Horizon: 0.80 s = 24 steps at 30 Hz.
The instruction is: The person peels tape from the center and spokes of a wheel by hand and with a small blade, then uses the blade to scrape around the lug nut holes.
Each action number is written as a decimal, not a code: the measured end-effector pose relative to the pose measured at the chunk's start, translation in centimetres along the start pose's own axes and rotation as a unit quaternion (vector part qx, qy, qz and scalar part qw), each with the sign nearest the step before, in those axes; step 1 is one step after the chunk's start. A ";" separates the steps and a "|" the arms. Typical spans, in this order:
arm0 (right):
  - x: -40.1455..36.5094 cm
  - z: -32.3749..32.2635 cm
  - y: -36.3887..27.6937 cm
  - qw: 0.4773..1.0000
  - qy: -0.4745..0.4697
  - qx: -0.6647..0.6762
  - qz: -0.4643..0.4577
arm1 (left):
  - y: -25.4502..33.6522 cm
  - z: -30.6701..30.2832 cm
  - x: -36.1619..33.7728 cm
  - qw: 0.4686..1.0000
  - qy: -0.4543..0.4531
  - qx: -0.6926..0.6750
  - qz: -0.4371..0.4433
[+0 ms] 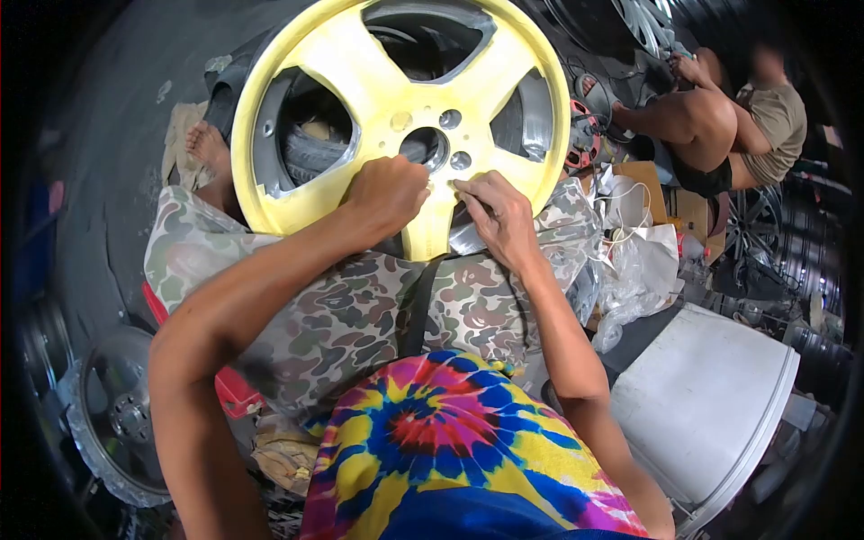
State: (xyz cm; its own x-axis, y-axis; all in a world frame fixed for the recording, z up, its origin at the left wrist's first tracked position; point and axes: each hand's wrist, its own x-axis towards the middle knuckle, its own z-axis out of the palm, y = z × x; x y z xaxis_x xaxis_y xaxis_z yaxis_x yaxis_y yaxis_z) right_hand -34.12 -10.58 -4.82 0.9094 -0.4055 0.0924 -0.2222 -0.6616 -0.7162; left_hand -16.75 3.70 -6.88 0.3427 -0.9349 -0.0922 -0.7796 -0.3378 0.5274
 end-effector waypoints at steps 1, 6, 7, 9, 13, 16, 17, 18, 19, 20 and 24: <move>0.4 0.2 0.0 1.000 0.004 0.001 0.001 | 0.2 0.1 -0.1 1.000 -0.001 0.002 0.003; 1.8 0.8 0.2 0.997 -0.014 -0.011 -0.071 | 0.2 0.6 -0.3 1.000 0.026 -0.004 0.001; 2.0 0.7 0.2 0.997 -0.014 -0.011 -0.070 | 0.3 0.7 -0.3 1.000 0.026 -0.004 0.001; 2.2 0.6 0.1 0.994 -0.032 -0.039 -0.102 | 0.4 0.8 -0.2 0.999 0.012 0.028 -0.008; 2.4 0.7 0.4 0.988 -0.044 -0.075 -0.126 | 0.6 0.4 -0.3 1.000 0.012 0.019 -0.007; 2.1 0.9 0.3 0.983 -0.054 -0.106 -0.142 | 0.9 0.1 -0.6 1.000 0.005 0.003 -0.010; 1.8 1.2 0.1 0.985 -0.038 -0.108 -0.131 | 0.7 0.3 -0.6 1.000 0.017 0.002 0.001; 1.6 1.5 -0.1 0.986 -0.021 -0.110 -0.122 | 0.5 0.5 -0.7 1.000 0.029 0.001 0.012; 1.3 1.8 -0.3 0.986 -0.023 -0.110 -0.124 | 0.4 0.6 -0.7 0.999 0.030 0.001 0.010; 1.1 2.1 -0.5 0.990 -0.014 -0.098 -0.101 | 0.4 0.7 -0.6 1.000 0.023 0.008 0.006; 1.1 2.7 -1.1 0.998 0.001 -0.060 -0.023 | 0.3 0.6 -0.2 1.000 -0.012 0.027 -0.002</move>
State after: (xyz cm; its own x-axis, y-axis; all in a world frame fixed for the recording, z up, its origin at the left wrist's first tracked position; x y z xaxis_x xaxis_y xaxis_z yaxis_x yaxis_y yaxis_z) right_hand -31.95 -8.64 -5.81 0.9189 -0.3741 0.1253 -0.2202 -0.7500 -0.6237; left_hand -17.38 3.74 -7.20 0.3342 -0.9355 -0.1150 -0.8051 -0.3468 0.4813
